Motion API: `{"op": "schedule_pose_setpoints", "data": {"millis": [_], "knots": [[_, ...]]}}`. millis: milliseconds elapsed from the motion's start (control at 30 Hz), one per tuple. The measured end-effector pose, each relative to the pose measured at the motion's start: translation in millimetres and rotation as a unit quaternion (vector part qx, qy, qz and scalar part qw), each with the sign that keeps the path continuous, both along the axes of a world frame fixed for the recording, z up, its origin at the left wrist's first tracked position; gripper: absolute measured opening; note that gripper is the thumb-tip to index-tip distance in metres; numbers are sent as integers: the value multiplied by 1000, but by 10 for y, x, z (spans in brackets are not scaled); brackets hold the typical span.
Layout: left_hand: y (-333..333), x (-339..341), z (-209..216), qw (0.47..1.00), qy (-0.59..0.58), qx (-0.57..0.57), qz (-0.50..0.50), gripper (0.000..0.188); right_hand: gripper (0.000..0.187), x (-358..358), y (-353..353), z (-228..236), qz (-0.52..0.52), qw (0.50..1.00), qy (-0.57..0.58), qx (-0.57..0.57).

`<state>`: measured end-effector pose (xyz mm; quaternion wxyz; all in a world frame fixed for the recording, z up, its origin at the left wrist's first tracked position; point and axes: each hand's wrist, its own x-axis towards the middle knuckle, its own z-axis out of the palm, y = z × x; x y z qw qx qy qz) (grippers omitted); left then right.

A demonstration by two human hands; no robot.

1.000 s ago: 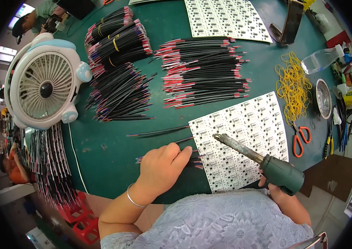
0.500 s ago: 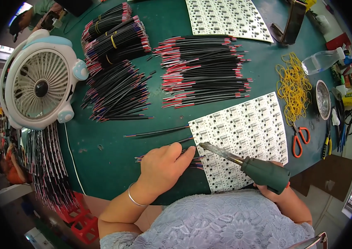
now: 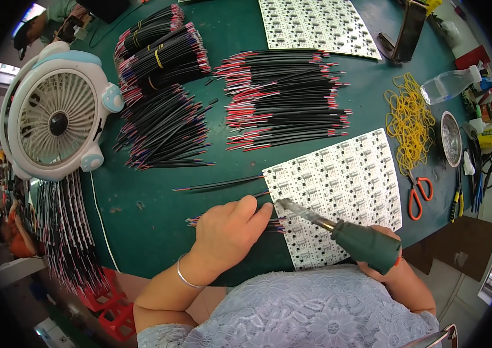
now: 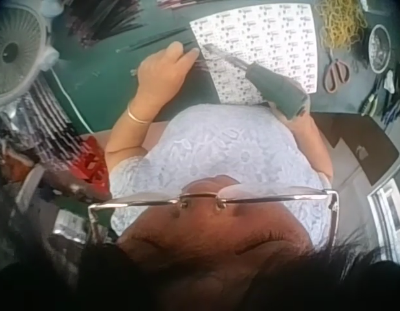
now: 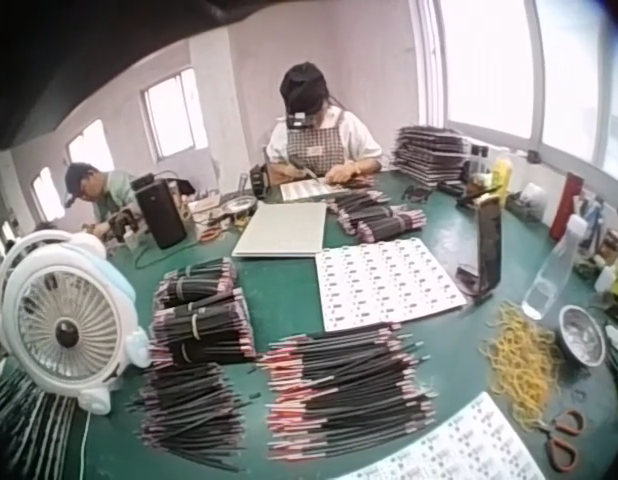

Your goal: The person solders wires onto a circuit board using a handheld soldering tool, sets the board aside, and solders wires onto another circuit board.

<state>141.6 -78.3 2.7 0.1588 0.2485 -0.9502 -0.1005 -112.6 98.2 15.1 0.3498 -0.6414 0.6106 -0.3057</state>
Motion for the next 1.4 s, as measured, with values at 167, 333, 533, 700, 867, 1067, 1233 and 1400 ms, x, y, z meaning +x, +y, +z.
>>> {"op": "schedule_pose_setpoints", "data": {"millis": [167, 333, 533, 700, 867, 1067, 1233, 1400], "knots": [[-6, -21, 27, 1000, -10, -2, -5, 24, 31, 6, 73, 2, -81, 992, -99, 22], [-54, 29, -21, 1000, 1, 14, -20, 25, 24, 25, 131, 25, -125, 967, -188, 116], [-76, 38, -44, 998, 31, 37, -40, 26, 26, 34, 143, -27, -83, 990, -65, 95], [-66, 9, 27, 999, -8, 4, -46, 22, 23, 62, 124, -70, -71, 996, -43, 25], [-33, -9, 35, 999, -12, -10, -41, 22, 37, -27, 29, -30, 43, 997, 28, -50], [-4, -14, 49, 999, -20, -20, -43, 23, 34, 41, 247, -25, -85, 992, -89, -10], [-6, -14, 48, 998, -34, -31, -45, 23, 60, 152, 238, -29, -252, 926, -282, 0], [147, 27, 260, 999, 38, 3, -26, 22, 65, 150, 290, -40, -271, 909, -317, -6]]}}
